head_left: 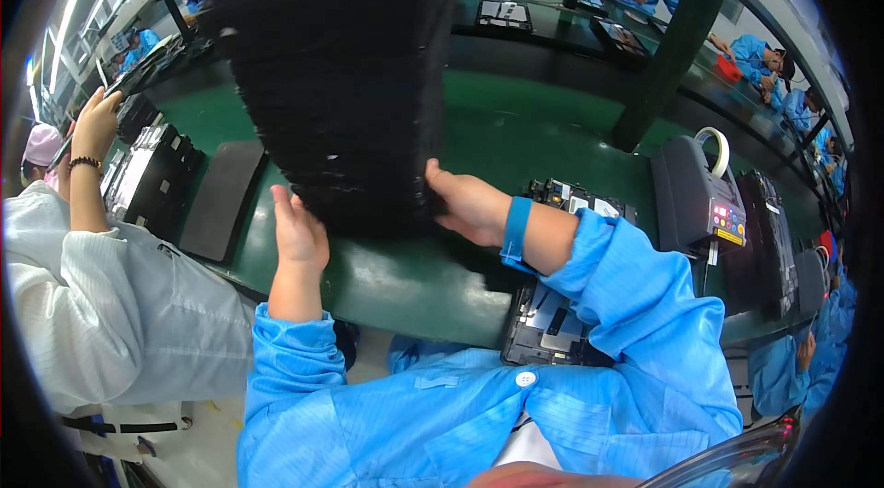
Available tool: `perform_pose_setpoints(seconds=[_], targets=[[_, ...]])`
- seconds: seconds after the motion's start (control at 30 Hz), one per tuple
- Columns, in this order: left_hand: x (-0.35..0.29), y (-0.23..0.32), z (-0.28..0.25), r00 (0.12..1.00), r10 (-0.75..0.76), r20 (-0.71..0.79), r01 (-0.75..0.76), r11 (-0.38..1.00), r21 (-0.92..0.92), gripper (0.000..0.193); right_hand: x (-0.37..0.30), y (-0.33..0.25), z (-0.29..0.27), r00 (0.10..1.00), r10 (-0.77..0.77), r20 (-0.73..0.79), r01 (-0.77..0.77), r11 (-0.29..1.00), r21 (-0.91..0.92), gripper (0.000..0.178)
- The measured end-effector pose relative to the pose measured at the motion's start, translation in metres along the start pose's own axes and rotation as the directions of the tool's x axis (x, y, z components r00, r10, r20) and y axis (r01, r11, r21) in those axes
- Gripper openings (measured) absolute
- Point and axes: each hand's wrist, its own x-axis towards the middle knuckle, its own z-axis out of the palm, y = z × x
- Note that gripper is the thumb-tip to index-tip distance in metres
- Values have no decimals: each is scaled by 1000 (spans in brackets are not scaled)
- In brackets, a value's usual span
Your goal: The person applies adhesive tape to the internal components of an electronic tablet device using a tape dispenser.
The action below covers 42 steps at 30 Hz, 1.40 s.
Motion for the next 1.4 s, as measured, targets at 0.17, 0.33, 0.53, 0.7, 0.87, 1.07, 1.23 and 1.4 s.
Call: perform_pose_setpoints(seconds=[0.17,0.33,0.53,0.7,0.87,1.07,1.23,1.4], targets=[[-8,23,-22,982,126,-141,-128,992,-3,70,18,6,41,999,44,13,-42,994,-101,94],[-12,44,-60,960,164,-225,-168,986,-1,69,34,10,65,989,75,125,-55,986,-154,97],[-4,53,-102,949,101,-298,-103,995,8,74,39,14,71,985,51,164,-7,966,-257,95],[-23,47,-82,853,304,-424,-180,935,306,69,-22,-29,63,974,34,224,60,914,-401,87],[-82,15,27,394,919,-9,-403,182,897,43,-150,-52,24,868,-369,333,489,512,-706,66],[-95,-33,129,599,367,711,-799,231,554,53,-286,-5,-46,367,-928,-55,609,285,-740,32],[-86,-95,156,813,-82,576,-445,551,706,61,-356,65,-125,-293,-748,-595,219,554,-803,23],[-91,-123,165,840,-397,370,153,828,540,54,-384,101,-168,-315,-617,-722,297,658,-692,19]])
